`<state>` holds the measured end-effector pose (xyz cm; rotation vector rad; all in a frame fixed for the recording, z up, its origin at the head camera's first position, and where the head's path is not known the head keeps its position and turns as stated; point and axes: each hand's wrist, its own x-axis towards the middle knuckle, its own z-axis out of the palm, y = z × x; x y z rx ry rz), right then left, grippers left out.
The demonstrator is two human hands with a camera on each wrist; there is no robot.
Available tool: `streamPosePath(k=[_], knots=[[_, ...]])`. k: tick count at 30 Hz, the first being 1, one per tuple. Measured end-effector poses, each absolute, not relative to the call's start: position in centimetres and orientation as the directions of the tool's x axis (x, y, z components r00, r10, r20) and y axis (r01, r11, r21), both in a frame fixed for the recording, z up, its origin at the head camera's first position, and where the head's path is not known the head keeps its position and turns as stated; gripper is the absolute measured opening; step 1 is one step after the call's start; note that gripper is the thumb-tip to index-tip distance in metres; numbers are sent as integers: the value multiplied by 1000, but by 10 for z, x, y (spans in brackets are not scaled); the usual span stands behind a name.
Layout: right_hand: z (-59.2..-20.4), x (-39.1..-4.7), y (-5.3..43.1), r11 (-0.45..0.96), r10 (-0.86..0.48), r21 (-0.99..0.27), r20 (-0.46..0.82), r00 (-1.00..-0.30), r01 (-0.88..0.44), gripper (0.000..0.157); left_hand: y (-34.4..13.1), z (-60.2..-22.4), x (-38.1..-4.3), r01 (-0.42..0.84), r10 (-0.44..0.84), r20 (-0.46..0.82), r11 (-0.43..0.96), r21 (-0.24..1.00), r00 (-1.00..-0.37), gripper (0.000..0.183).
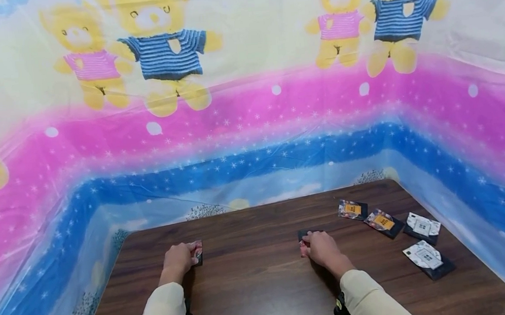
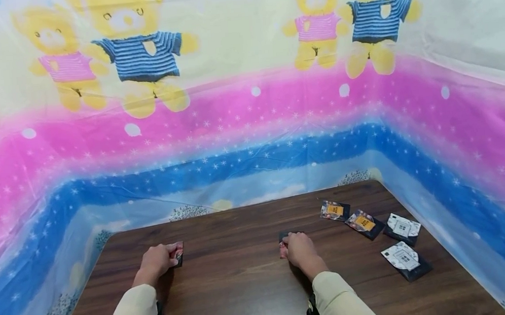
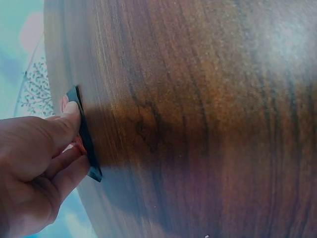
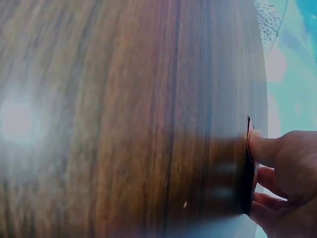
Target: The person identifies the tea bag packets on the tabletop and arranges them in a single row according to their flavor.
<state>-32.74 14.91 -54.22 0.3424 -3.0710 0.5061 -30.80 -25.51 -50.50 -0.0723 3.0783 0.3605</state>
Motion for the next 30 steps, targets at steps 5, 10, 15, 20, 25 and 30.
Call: streamPosePath(k=[5, 10, 15, 20, 25, 30], knots=[[-544, -326, 142, 927, -234, -286, 57, -971, -240, 36, -256, -507, -304, -54, -44, -48, 970, 237, -998, 47], [-544, -325, 137, 923, -253, -284, 62, -966, -260, 36, -256, -507, -303, -47, -38, -48, 975, 217, -998, 48], [-541, -324, 131, 916, -271, -287, 75, -960, -282, 36, -257, -505, -304, -39, -30, -46, 979, 202, -998, 47], [-540, -326, 124, 920, -285, -260, 65, -956, -292, 35, -256, -504, -305, -35, -27, -44, 980, 197, -999, 47], [-540, -328, 119, 928, -275, -244, 59, -960, -281, 35, -255, -503, -308, -2, 5, -39, 986, 164, -999, 42], [-540, -327, 116, 927, -273, -250, 57, -960, -279, 36, -256, -506, -310, -11, -2, -59, 988, 151, -998, 43]])
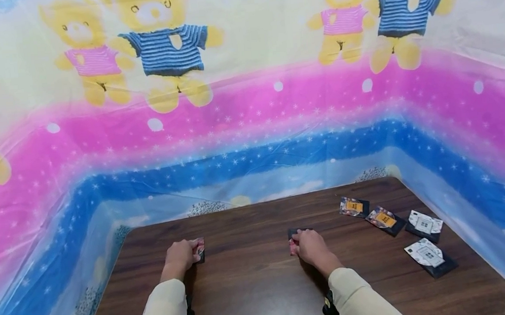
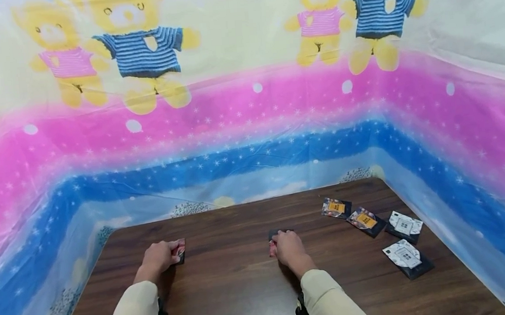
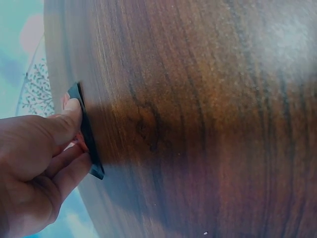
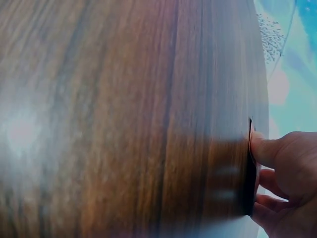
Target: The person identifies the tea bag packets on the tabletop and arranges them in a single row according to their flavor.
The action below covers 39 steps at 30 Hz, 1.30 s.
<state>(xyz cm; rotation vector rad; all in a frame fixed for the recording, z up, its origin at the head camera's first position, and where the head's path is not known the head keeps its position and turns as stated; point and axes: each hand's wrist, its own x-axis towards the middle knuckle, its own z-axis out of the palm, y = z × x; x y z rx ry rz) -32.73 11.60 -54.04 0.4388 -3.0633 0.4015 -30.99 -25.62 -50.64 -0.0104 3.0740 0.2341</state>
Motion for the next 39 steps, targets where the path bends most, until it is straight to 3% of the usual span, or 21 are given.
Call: streamPosePath(k=[21, 39], knots=[[-540, -323, 86, 909, -317, -234, 149, -937, -345, 31, -258, -510, -306, 11, 14, -15, 983, 185, -1000, 47], [-537, -325, 54, 903, -350, -238, 73, -934, -357, 35, -259, -509, -306, -10, -8, -9, 981, 192, -1000, 49]])
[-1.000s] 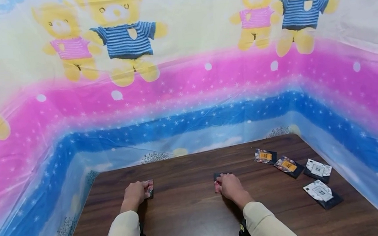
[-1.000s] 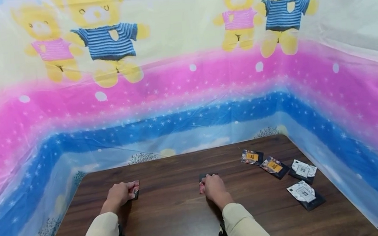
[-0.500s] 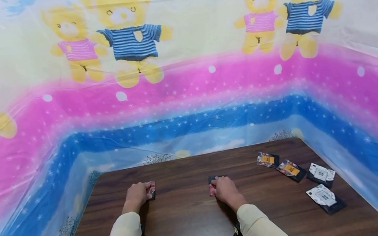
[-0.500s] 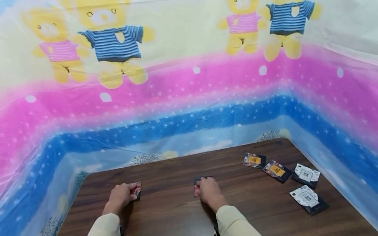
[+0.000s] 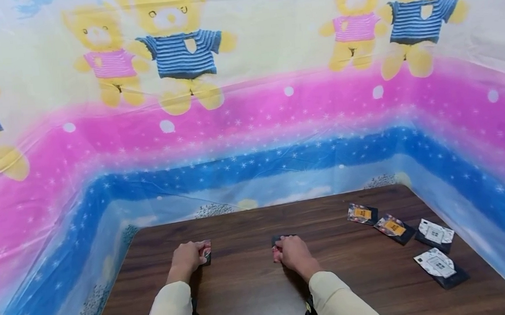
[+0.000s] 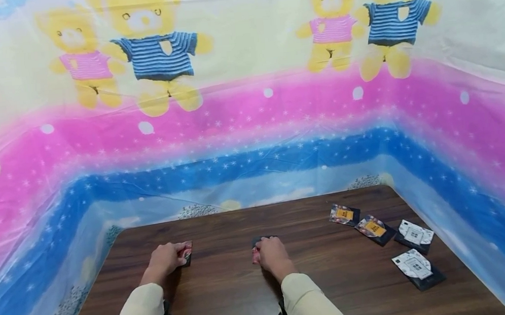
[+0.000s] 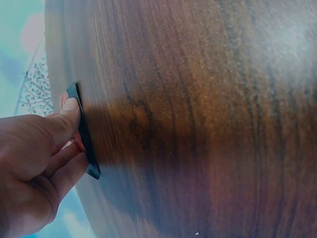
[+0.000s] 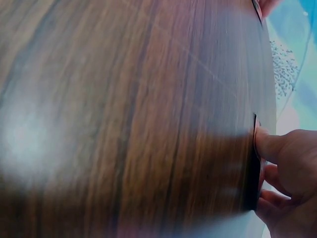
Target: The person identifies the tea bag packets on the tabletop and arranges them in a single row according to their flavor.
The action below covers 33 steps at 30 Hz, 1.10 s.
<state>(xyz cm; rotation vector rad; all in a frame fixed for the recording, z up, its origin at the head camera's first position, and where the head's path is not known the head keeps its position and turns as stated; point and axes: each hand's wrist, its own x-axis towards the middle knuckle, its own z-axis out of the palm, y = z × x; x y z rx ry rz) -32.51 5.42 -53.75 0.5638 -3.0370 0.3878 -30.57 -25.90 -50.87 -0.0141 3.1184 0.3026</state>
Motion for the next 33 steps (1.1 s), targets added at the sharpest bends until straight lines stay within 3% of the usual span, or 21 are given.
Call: streamPosePath(k=[10, 24, 33], knots=[[-541, -330, 33, 880, -389, -256, 93, -917, -400, 35, -260, -508, -308, -13, -13, -1, 979, 206, -1000, 50], [-534, -327, -8, 879, -443, -145, 99, -891, -453, 29, -262, -509, -308, 1, 0, 7, 985, 170, -1000, 48], [-540, -325, -28, 886, -433, -141, 87, -897, -441, 26, -260, -509, -304, -36, -32, -20, 972, 234, -999, 49]])
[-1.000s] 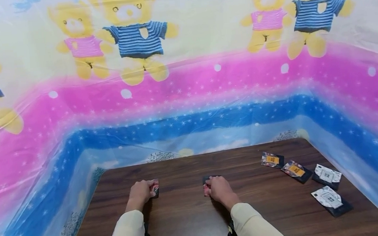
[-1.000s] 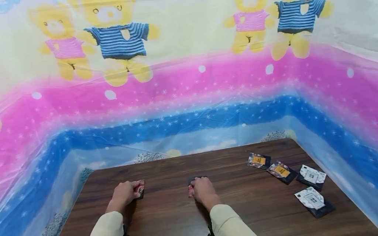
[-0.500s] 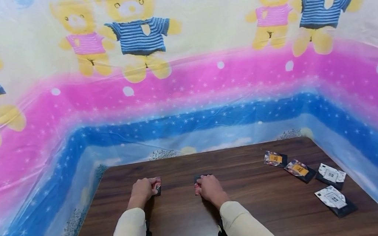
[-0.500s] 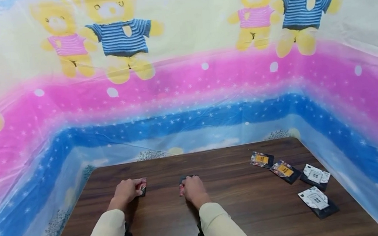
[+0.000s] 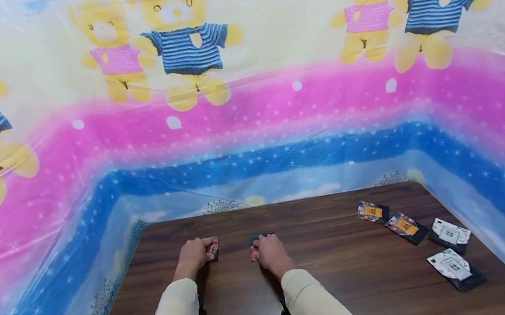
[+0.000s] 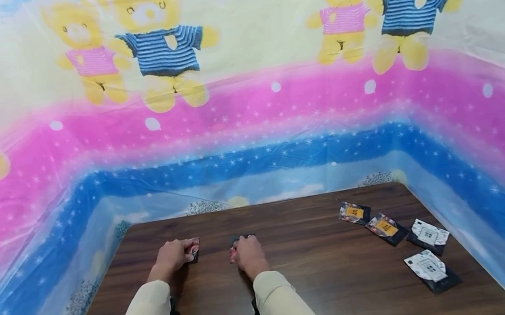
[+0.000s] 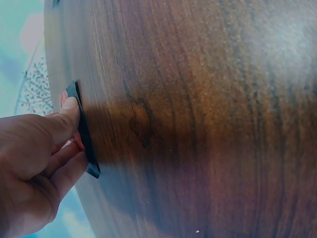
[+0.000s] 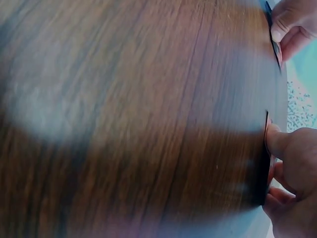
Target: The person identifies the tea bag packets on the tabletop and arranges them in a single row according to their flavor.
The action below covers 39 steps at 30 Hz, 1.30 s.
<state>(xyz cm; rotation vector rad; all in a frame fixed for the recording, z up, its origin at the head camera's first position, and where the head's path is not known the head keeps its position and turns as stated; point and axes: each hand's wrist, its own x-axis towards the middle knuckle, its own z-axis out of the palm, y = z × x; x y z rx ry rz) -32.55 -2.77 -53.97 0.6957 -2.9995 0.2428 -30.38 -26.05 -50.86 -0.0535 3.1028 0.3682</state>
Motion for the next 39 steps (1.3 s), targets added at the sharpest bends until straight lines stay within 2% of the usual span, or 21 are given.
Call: streamPosePath(k=[4, 12, 21, 29, 36, 39], knots=[[-542, -322, -36, 881, -451, -111, 98, -887, -460, 23, -262, -510, -300, -43, -38, -24, 972, 230, -999, 49], [-551, -322, -42, 892, -419, -161, 58, -906, -422, 35, -258, -524, -302, -28, -27, -8, 981, 193, -1000, 48], [-550, -326, -52, 891, -398, -209, 69, -915, -403, 35, -258, -521, -302, -40, -42, 4, 977, 211, -999, 48], [-552, -327, -58, 889, -429, -151, 52, -902, -432, 37, -259, -518, -300, -26, -26, -3, 982, 187, -1000, 45], [-547, -336, -64, 866, -480, -81, 137, -866, -493, 31, -260, -513, -304, -32, -36, 13, 977, 209, -999, 47], [-546, -337, -67, 867, -476, -105, 111, -872, -487, 33, -258, -513, -302, -47, -50, 9, 974, 222, -999, 45]])
